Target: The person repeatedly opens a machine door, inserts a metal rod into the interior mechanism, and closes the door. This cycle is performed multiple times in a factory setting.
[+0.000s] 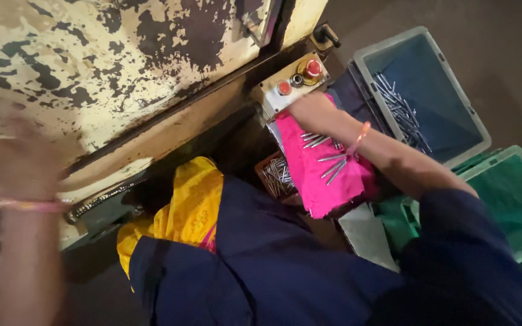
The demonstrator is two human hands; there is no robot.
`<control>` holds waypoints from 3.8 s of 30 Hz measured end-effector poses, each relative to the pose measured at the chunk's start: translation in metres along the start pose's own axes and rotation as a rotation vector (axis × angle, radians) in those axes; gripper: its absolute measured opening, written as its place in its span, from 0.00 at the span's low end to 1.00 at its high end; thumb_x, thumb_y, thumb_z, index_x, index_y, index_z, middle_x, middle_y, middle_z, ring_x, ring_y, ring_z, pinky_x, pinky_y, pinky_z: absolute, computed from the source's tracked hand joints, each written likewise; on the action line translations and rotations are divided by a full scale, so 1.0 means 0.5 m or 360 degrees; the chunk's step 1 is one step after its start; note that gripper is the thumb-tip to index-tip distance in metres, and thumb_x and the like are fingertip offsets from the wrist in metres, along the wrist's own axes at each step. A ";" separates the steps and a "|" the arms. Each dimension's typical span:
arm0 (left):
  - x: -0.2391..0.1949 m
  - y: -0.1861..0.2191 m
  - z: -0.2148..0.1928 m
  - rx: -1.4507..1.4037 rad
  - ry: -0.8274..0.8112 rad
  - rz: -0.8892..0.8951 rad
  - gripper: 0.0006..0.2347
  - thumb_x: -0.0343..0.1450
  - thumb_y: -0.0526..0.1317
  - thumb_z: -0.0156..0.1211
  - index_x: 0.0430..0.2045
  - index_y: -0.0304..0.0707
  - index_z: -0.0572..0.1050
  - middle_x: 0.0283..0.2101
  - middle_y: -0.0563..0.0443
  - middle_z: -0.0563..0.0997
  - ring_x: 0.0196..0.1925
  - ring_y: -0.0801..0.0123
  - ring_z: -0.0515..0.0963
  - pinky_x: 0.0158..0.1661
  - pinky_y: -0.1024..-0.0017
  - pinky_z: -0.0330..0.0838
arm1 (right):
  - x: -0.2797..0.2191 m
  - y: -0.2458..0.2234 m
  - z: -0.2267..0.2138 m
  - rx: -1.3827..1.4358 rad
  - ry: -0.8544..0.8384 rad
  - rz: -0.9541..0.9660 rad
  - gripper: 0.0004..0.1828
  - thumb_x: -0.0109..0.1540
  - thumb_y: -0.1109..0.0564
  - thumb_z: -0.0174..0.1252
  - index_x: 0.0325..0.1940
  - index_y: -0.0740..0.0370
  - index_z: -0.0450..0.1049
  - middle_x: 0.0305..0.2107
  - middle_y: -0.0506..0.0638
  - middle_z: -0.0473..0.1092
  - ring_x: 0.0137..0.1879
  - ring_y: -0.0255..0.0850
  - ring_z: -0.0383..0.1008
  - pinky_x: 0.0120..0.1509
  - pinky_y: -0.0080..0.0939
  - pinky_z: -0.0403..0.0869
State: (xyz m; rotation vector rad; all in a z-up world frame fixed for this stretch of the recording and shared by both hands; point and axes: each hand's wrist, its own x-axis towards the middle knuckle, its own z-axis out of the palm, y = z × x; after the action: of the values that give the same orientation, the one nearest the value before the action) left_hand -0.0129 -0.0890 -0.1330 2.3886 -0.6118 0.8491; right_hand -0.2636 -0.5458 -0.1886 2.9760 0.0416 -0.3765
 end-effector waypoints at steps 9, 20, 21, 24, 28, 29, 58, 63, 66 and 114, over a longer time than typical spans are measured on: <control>0.021 0.434 0.057 -0.0756 -0.0431 0.0615 0.26 0.80 0.45 0.56 0.70 0.31 0.59 0.69 0.37 0.68 0.72 0.49 0.66 0.72 0.56 0.58 | -0.040 0.122 0.224 0.0167 -0.0299 0.0264 0.09 0.57 0.56 0.57 0.38 0.55 0.81 0.37 0.56 0.79 0.46 0.54 0.80 0.49 0.55 0.77; 0.076 0.603 0.305 -0.1604 -0.1340 -0.0412 0.12 0.78 0.38 0.49 0.52 0.30 0.71 0.42 0.43 0.80 0.44 0.63 0.81 0.48 0.66 0.73 | -0.102 0.088 0.043 0.1661 0.0567 0.0516 0.15 0.67 0.55 0.58 0.57 0.60 0.77 0.34 0.54 0.74 0.36 0.43 0.75 0.41 0.42 0.72; 0.070 0.595 0.320 -0.1779 -0.1287 -0.0344 0.11 0.77 0.37 0.50 0.51 0.31 0.72 0.42 0.45 0.79 0.45 0.64 0.79 0.49 0.67 0.72 | -0.103 0.078 0.030 0.2089 0.0524 0.0579 0.15 0.69 0.56 0.57 0.59 0.61 0.77 0.33 0.49 0.72 0.34 0.38 0.72 0.38 0.38 0.70; 0.055 0.584 0.354 -0.2228 -0.1132 -0.0214 0.10 0.74 0.32 0.50 0.49 0.32 0.73 0.42 0.49 0.76 0.45 0.68 0.75 0.51 0.71 0.70 | -0.102 0.039 -0.009 0.2696 0.0492 0.0640 0.16 0.71 0.57 0.52 0.62 0.60 0.75 0.29 0.43 0.70 0.30 0.30 0.69 0.33 0.29 0.67; 0.046 0.593 0.369 -0.2288 -0.1037 -0.0186 0.14 0.68 0.27 0.46 0.47 0.34 0.71 0.40 0.52 0.74 0.45 0.70 0.74 0.50 0.73 0.70 | -0.092 0.023 -0.057 0.3163 0.0468 0.0461 0.19 0.73 0.57 0.51 0.67 0.58 0.76 0.27 0.41 0.67 0.26 0.27 0.62 0.28 0.27 0.62; 0.048 0.597 0.367 -0.2217 -0.1002 -0.0164 0.15 0.67 0.27 0.46 0.47 0.35 0.71 0.40 0.52 0.74 0.45 0.71 0.75 0.50 0.74 0.70 | -0.089 0.028 -0.066 0.3292 0.0406 0.0383 0.19 0.72 0.58 0.51 0.67 0.60 0.75 0.29 0.42 0.69 0.28 0.29 0.65 0.31 0.29 0.65; 0.044 0.817 0.476 -0.0996 0.0687 -0.0558 0.17 0.82 0.42 0.54 0.22 0.33 0.67 0.19 0.56 0.67 0.22 0.75 0.63 0.26 0.69 0.55 | 0.537 0.646 -0.188 0.3054 0.1112 -0.0842 0.04 0.68 0.62 0.59 0.47 0.65 0.73 0.32 0.48 0.77 0.36 0.35 0.79 0.40 0.34 0.76; 0.048 0.807 0.479 -0.0985 0.0708 -0.0563 0.15 0.80 0.42 0.54 0.24 0.31 0.69 0.18 0.54 0.67 0.20 0.74 0.63 0.24 0.70 0.53 | 0.816 0.598 -0.253 0.3216 0.1518 -0.0440 0.12 0.61 0.62 0.64 0.48 0.65 0.75 0.34 0.50 0.80 0.34 0.32 0.75 0.34 0.29 0.67; 0.045 0.806 0.485 -0.1084 0.0676 -0.0604 0.14 0.79 0.41 0.52 0.24 0.31 0.70 0.17 0.55 0.66 0.18 0.75 0.63 0.22 0.72 0.52 | 0.959 0.596 -0.279 0.3372 0.1746 -0.0204 0.16 0.58 0.63 0.70 0.49 0.68 0.77 0.34 0.49 0.79 0.35 0.31 0.73 0.37 0.29 0.69; -0.002 0.756 0.544 -0.0818 0.0826 -0.0668 0.15 0.78 0.44 0.54 0.25 0.30 0.73 0.21 0.53 0.75 0.22 0.75 0.70 0.27 0.73 0.63 | 1.167 0.625 -0.327 0.3293 0.0970 0.0025 0.32 0.66 0.26 0.43 0.32 0.56 0.71 0.14 0.39 0.57 0.16 0.29 0.56 0.16 0.33 0.51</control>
State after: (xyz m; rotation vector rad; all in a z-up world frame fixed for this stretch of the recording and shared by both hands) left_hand -0.1088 -0.5411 -0.1918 1.6521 -0.0900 0.9319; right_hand 0.3556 -0.8259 -0.1351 4.7299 -0.7455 1.4904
